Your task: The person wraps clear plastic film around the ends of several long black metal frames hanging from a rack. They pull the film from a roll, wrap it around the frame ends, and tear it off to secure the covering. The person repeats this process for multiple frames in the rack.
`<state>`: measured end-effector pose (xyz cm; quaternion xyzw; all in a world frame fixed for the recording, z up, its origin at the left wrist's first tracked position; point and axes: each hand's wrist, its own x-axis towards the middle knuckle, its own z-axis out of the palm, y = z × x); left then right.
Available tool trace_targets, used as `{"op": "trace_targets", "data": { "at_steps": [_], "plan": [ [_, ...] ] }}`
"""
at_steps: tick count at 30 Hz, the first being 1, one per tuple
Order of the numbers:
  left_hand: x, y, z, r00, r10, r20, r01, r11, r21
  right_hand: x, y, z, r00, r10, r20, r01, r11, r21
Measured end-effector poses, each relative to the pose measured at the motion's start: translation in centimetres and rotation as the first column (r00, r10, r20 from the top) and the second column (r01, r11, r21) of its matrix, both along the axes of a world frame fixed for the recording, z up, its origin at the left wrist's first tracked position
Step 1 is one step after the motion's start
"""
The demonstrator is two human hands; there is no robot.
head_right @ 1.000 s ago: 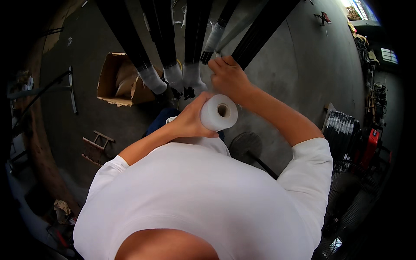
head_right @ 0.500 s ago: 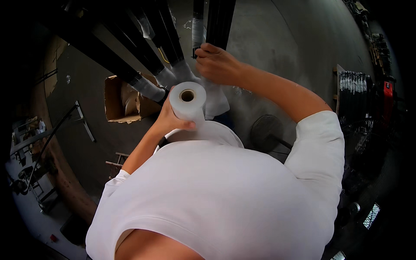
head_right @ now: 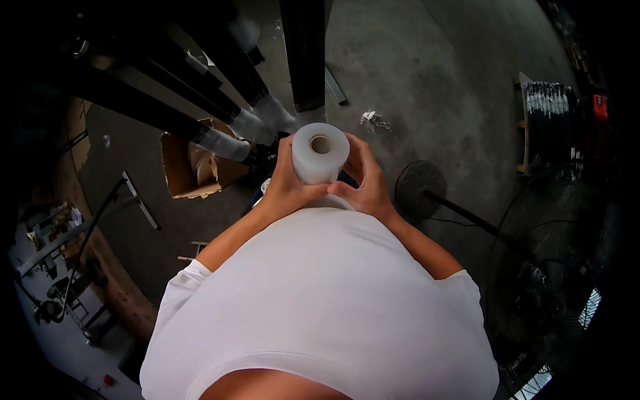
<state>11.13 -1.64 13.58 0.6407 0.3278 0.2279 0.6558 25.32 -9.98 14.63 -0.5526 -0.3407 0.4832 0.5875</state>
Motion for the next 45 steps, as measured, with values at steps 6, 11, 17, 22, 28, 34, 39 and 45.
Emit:
{"op": "trace_targets", "data": {
  "at_steps": [6, 11, 17, 22, 28, 34, 39, 45],
  "plan": [
    [-0.1, 2.1, -0.1, 0.982, -0.189, 0.005, 0.183, 0.956, 0.230, -2.8, 1.8, -1.3, 0.948, -0.318, 0.010, 0.318, 0.946, -0.063],
    [2.2, 9.0, -1.5, 0.982, 0.190, 0.012, -0.190, 0.977, 0.097, -1.4, 1.8, -1.6, 0.954, -0.266, -0.135, 0.251, 0.960, -0.123],
    [6.1, 10.7, -4.2, 0.949, -0.043, 0.311, 0.144, 0.939, -0.311, 4.2, 2.5, -3.0, 0.949, -0.191, -0.250, 0.175, 0.981, -0.086],
    [5.6, 11.0, -4.2, 0.940, -0.153, 0.305, 0.250, 0.917, -0.311, 11.8, 8.1, -12.3, 0.886, -0.226, -0.404, 0.071, 0.929, -0.364],
    [5.8, 11.2, -3.5, 0.941, -0.162, 0.298, 0.251, 0.923, -0.291, 4.9, 14.6, -19.4, 0.793, 0.231, -0.564, -0.387, 0.906, -0.173],
    [5.6, 13.4, -1.6, 0.903, -0.393, -0.172, 0.383, 0.919, -0.087, 2.3, 13.6, -16.4, 0.695, 0.399, -0.598, -0.514, 0.858, -0.025],
    [2.7, 11.7, -0.8, 0.935, 0.001, -0.355, 0.225, 0.771, 0.595, 2.1, 13.8, -15.0, 0.676, 0.417, -0.608, -0.510, 0.860, 0.023],
    [-3.9, 5.4, -7.3, 0.951, 0.303, 0.060, -0.285, 0.935, -0.211, 1.5, 13.5, -13.7, 0.654, 0.496, -0.570, -0.576, 0.816, 0.050]
  ]
}}
